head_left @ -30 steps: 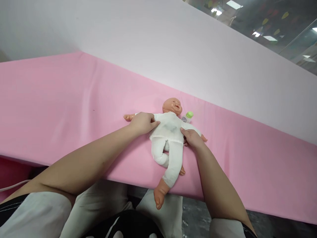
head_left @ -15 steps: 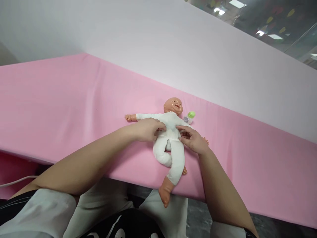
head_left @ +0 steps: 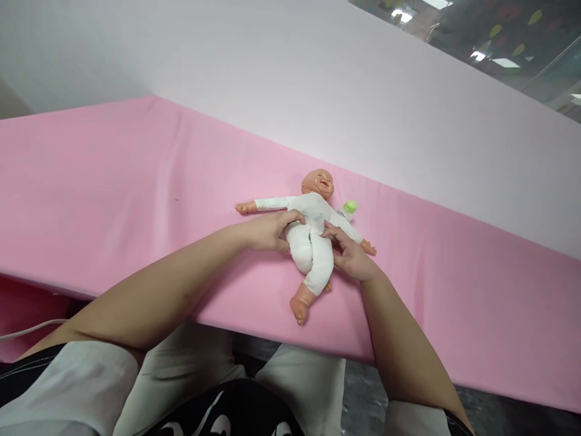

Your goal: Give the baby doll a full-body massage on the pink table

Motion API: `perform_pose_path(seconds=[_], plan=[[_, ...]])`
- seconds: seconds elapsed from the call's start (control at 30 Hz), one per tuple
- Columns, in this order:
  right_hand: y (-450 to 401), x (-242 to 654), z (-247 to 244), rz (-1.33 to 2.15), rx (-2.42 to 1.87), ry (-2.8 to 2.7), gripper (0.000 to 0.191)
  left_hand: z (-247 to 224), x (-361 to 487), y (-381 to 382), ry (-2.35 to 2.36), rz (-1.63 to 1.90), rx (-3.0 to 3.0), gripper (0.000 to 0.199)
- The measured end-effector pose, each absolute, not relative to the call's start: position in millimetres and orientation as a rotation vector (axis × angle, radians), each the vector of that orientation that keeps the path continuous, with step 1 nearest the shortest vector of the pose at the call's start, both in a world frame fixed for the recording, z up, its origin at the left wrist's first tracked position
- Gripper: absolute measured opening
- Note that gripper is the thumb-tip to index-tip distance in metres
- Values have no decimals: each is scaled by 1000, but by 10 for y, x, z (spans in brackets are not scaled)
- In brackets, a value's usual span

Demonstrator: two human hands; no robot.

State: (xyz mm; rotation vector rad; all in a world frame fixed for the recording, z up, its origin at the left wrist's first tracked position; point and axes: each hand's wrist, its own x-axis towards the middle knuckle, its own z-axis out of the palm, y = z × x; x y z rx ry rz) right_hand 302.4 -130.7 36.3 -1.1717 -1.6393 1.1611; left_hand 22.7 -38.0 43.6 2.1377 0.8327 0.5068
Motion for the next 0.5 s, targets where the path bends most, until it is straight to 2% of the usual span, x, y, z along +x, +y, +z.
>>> perform_pose_path(seconds=[0.23,0.5], plan=[[-1227,3126,280,1230,-1126,-1602,29,300,225,-208,682,547,1981,41],[-1236,3139,289,1198,-1188,-1667,27,368,112,-90,598,416,1937,37]])
